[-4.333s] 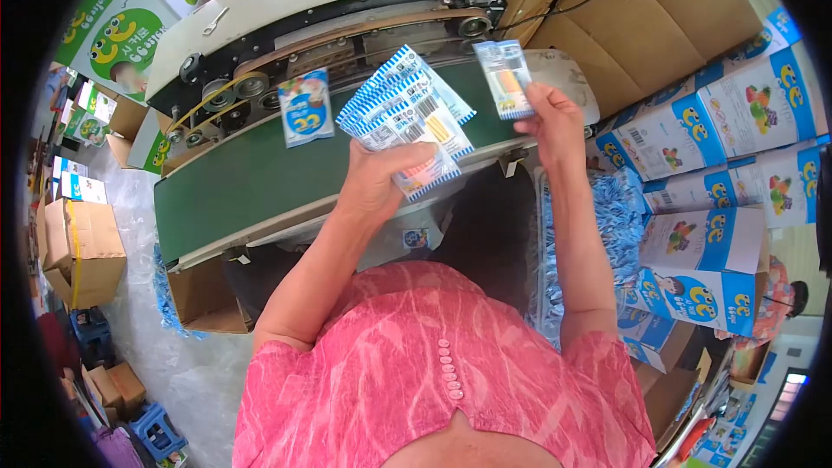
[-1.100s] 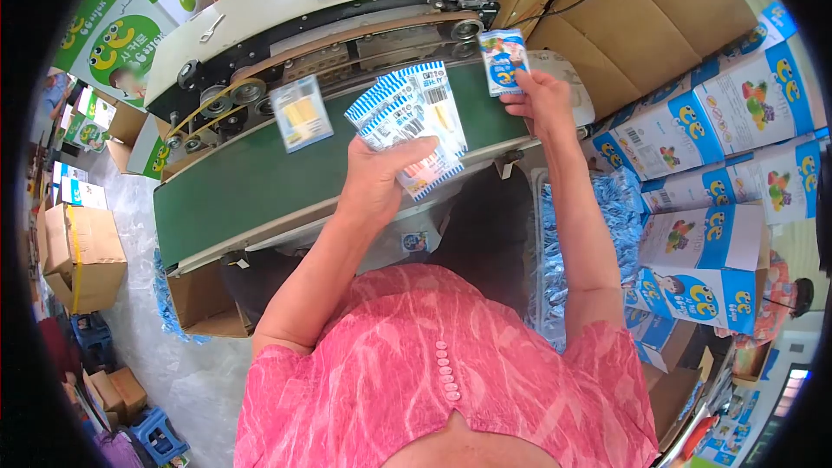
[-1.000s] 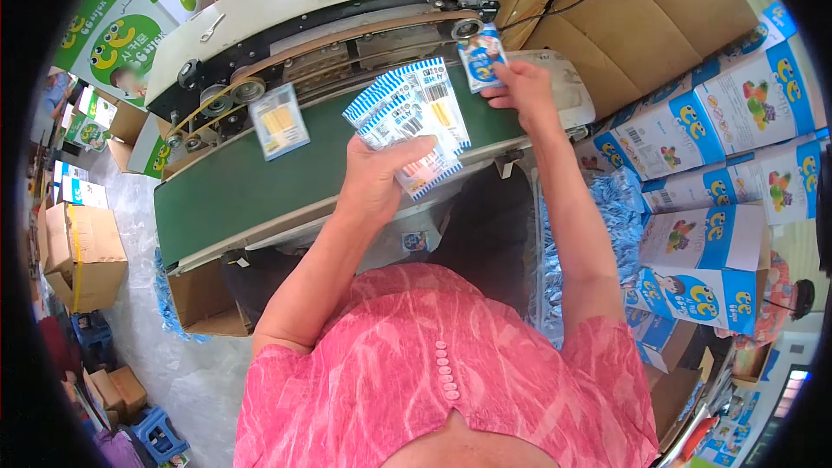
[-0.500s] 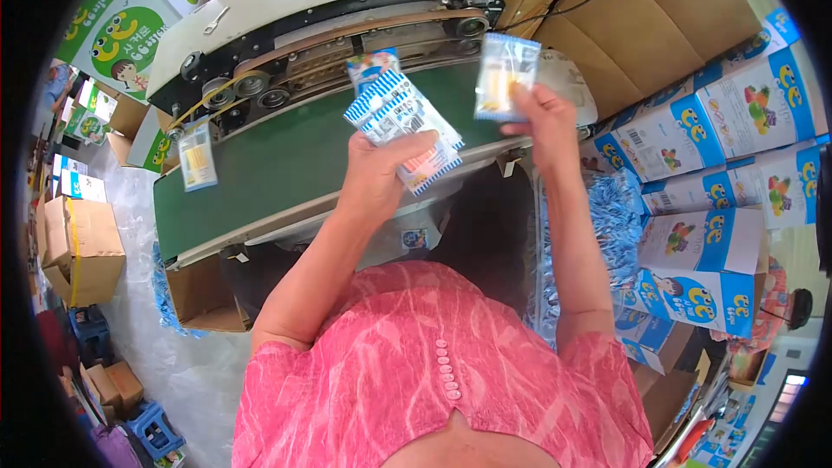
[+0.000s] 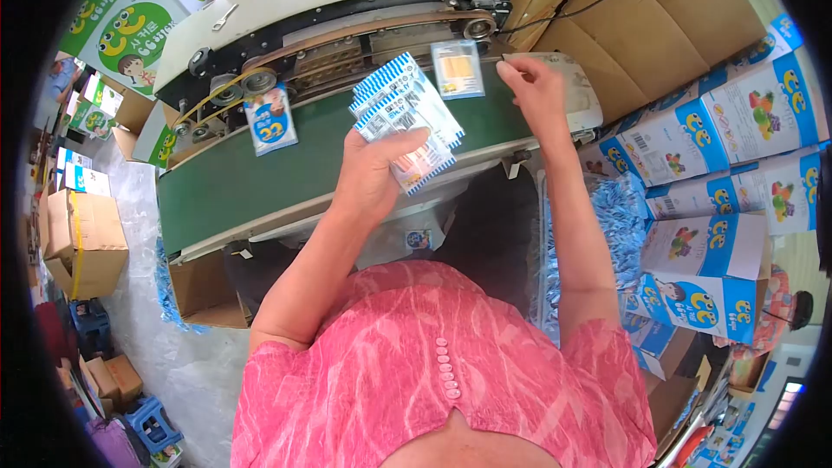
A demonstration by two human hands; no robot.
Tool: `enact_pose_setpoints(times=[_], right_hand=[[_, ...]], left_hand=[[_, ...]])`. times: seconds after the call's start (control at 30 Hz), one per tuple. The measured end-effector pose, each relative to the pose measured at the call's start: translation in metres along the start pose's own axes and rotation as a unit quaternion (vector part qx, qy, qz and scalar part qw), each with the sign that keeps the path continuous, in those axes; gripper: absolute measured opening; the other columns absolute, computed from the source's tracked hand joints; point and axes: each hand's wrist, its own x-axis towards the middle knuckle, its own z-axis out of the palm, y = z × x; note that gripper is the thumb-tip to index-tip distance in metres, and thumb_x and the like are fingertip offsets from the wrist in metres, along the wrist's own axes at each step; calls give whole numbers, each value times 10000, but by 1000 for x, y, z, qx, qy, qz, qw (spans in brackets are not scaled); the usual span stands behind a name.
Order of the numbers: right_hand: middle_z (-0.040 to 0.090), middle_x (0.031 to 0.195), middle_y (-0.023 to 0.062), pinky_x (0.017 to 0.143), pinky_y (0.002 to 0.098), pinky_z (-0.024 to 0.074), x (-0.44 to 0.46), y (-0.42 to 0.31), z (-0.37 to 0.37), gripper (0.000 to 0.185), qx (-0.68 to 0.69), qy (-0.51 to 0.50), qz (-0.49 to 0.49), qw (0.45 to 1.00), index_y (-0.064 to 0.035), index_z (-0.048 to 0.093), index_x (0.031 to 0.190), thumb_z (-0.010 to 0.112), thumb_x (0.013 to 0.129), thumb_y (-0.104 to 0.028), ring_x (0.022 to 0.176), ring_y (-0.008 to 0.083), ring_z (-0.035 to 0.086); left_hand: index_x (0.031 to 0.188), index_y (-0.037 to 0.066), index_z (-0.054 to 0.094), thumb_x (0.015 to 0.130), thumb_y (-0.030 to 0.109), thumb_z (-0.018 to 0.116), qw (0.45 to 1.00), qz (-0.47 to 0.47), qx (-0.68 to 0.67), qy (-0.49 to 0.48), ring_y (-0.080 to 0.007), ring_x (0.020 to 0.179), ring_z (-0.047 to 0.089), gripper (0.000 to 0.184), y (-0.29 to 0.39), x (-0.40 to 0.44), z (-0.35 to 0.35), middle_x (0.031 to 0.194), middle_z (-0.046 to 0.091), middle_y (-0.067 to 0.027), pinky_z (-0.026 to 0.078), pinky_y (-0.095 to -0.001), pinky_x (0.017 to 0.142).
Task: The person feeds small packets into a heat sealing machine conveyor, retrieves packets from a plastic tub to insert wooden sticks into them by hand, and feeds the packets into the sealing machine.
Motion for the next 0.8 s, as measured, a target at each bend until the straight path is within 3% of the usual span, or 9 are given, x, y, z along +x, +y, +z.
enact_pose_setpoints(times=[0.07, 0.13, 0.33, 0.43, 0.57, 0.7, 0.8], right_hand=[[656, 828, 37, 569, 220, 485, -28, -13, 1, 241, -23, 11, -26, 999, -9, 679, 946, 666, 840, -225, 656, 85, 582], [657, 812, 27, 591, 229, 478, -54, -23, 12, 230, 139, -190, 18, 972, -16, 682, 946, 656, 853, -225, 670, 83, 585], [663, 808, 23, 594, 230, 482, -68, -16, 13, 201, 216, -126, 43, 967, -14, 681, 937, 642, 866, -198, 690, 78, 594], [667, 812, 22, 611, 237, 489, -70, -14, 12, 176, 256, -75, 56, 962, -13, 681, 926, 637, 869, -174, 703, 80, 601], [673, 827, 32, 615, 240, 509, -74, -5, 13, 162, 239, -95, 27, 966, -16, 680, 924, 639, 868, -162, 701, 90, 612], [676, 854, 43, 622, 228, 516, -73, -1, 11, 142, 195, -84, -70, 975, -19, 668, 935, 641, 866, -140, 698, 85, 612], [677, 889, 54, 635, 210, 503, -74, -8, 10, 120, 369, -58, 52, 926, -20, 652, 937, 630, 871, -119, 700, 80, 614]], left_hand=[[1038, -10, 593, 754, -61, 647, 1000, -8, -4, -2, -205, 848, 655, 294, 0, 1, 0, 963, 661, -113, 538, -347, 768], [1057, -17, 592, 758, -62, 636, 999, -38, 8, -19, -210, 861, 654, 305, -4, 2, 2, 978, 660, -122, 533, -342, 778], [1085, -24, 593, 773, -51, 628, 998, -49, 9, -46, -210, 874, 653, 316, -13, 4, 7, 1005, 657, -129, 525, -325, 783], [1064, -20, 606, 772, -35, 648, 999, -32, 19, -15, -192, 870, 652, 295, -17, 9, 7, 1004, 660, -112, 524, -316, 781], [1039, -7, 621, 770, -22, 670, 996, -28, 81, -35, -164, 860, 647, 275, -20, 8, 10, 988, 666, -92, 521, -302, 775], [1019, 4, 633, 758, -22, 691, 997, -7, 67, -33, -140, 838, 641, 269, -28, 7, 13, 968, 670, -77, 520, -290, 764], [1013, 7, 637, 758, -19, 695, 999, -9, 38, -18, -134, 816, 640, 263, -22, 8, 14, 956, 672, -72, 520, -285, 749]])
